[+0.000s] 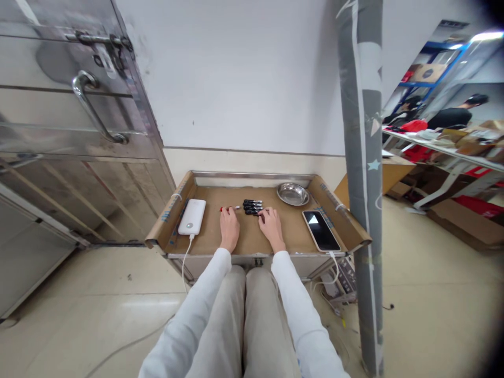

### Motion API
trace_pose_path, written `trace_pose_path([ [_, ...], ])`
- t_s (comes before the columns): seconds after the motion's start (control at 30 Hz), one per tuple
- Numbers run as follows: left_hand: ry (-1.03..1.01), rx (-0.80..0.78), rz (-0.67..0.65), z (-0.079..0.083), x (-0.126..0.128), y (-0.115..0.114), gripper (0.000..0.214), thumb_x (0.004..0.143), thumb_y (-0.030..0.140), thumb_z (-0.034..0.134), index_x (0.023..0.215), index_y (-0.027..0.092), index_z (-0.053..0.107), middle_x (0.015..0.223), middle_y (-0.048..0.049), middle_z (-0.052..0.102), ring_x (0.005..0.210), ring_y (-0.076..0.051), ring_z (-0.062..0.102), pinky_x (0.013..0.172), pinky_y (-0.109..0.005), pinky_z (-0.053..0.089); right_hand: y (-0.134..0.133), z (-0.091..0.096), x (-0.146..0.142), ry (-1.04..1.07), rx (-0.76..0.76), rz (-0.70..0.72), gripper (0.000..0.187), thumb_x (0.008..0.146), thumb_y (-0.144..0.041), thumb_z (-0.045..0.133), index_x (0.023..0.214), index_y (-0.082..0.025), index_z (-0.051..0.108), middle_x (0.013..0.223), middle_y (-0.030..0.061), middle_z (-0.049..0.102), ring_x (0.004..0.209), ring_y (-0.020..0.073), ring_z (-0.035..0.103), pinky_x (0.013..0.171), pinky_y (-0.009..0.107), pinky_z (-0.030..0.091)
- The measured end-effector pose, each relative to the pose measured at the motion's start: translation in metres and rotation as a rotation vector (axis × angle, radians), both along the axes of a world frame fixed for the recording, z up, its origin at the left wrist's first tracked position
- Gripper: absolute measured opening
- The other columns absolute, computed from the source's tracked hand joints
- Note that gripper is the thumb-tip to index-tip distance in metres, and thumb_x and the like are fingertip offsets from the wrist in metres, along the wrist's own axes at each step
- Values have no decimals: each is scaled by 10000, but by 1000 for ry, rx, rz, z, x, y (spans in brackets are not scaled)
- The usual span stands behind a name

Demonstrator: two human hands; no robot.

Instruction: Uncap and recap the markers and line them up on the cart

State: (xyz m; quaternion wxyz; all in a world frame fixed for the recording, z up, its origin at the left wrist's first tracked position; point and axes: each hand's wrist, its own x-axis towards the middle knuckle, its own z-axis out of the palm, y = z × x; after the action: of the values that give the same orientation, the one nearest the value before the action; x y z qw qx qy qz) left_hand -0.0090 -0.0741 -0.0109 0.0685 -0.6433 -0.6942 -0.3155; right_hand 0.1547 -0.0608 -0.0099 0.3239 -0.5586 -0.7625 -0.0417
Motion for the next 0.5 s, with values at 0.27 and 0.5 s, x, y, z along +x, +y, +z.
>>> trace_pose_path([
  [0.27, 96, -97, -261, 0, -1, -11, 284, 750, -12, 379, 921, 130, 555, 963, -126, 538, 927, -249, 504, 844, -386, 429, -1, -1, 0, 0, -8, -21, 140, 858, -198, 472, 918, -186, 598, 979, 86, 543, 919, 216, 468, 839, 336, 380],
  [0.5, 39, -86, -403, -5, -1, -2, 222, 771, 29, 421, 876, 167, 559, 932, -96, 545, 914, -244, 501, 868, -402, 432, 0, -2, 0, 19, 16, -7, 133, 855, -193, 468, 896, -189, 595, 971, 88, 538, 916, 224, 465, 842, 350, 390],
])
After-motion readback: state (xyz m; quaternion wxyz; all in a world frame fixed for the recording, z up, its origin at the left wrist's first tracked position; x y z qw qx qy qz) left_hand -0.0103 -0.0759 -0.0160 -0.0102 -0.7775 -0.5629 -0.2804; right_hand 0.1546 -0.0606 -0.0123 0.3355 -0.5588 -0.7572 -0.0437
